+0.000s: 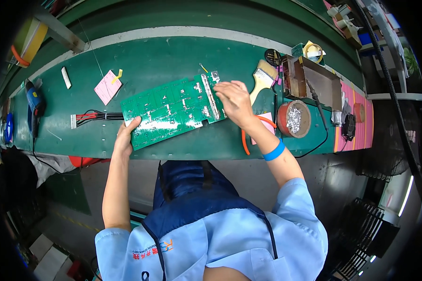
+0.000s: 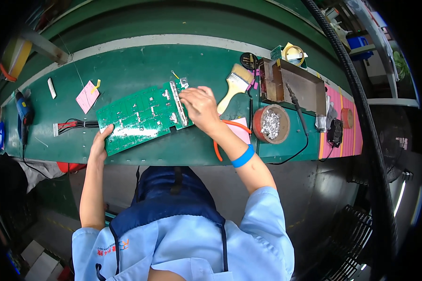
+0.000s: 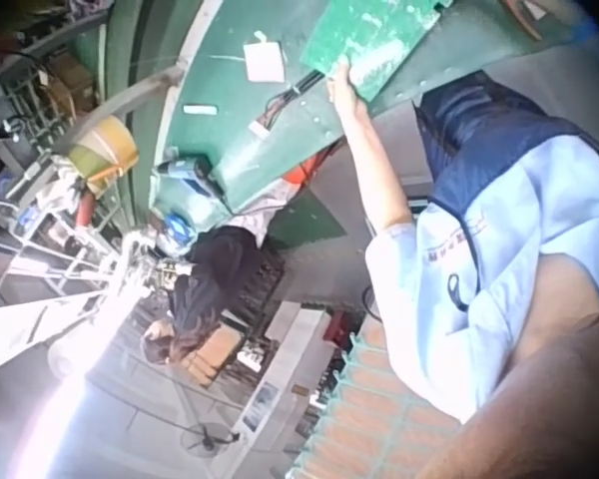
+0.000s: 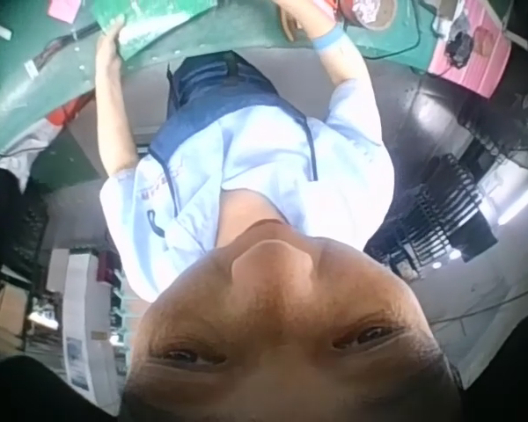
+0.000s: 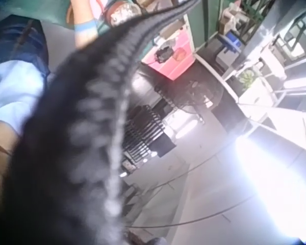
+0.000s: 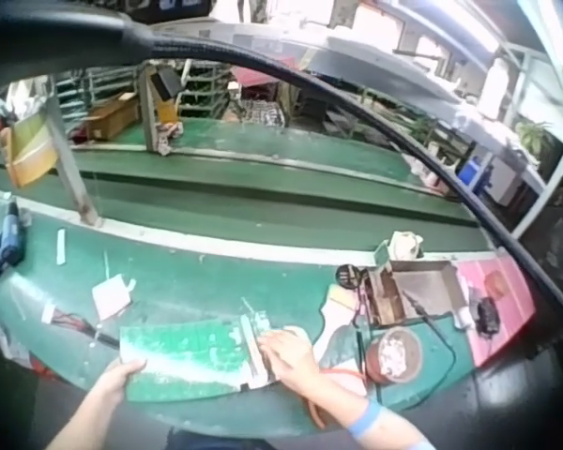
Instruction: The person solders electronic components and wires onto a printed circuit board using a soldering iron and solder wire. A brush and pliers are used to manipulate the components and wires during the soldering process.
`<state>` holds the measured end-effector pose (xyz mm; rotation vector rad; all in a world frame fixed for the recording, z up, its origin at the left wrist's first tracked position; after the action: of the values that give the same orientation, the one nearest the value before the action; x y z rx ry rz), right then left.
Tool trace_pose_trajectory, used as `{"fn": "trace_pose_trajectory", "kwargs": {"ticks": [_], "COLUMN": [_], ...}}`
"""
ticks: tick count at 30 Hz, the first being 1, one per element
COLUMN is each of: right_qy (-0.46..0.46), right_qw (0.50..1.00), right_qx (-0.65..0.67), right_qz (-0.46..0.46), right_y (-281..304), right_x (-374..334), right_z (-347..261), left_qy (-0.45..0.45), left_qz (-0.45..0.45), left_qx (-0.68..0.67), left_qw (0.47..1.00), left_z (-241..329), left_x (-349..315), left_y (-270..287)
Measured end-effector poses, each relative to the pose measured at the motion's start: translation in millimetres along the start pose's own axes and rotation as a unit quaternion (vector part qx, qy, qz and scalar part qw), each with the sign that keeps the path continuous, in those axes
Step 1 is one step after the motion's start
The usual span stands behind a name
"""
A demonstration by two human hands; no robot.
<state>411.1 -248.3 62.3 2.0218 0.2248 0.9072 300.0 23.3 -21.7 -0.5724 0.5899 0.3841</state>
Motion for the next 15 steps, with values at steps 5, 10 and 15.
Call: {"fn": "trace_pose_trajectory", "kwargs": {"ticks": [5,10,15], "right_qy": [-0.018,0.018,0.105], "right_qw": [0.998,0.999,0.991], "right_qx": [0.05,0.002,-0.077], "right_qz": [-0.029,-0.034,0.002], "right_y": [3,-1,-6], "right_x": [-9,-11,-15], "right_z": [1,-7,-14], "left_qy": [0.01,0.0,0.021], "left_qz": [-0.006,-0.005,0.002], "left_qx": [-0.002,0.008,-0.005], "left_qw": [1.0,1.0,1.0], "left_z": [-1,1,3], "left_x": [1,-1,-2], "left_y": [2,1,-1]}}
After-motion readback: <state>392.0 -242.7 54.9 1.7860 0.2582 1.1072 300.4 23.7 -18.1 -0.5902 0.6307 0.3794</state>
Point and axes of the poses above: each hand's wrist, its own x-axis towards the middle knuckle, its own y-axis out of the back of the hand, z = x × y, the point moved 5 cm from there along x, towards the middle knuckle, and after that the axes turned 13 degrees about -x, right-handed, at the moved point
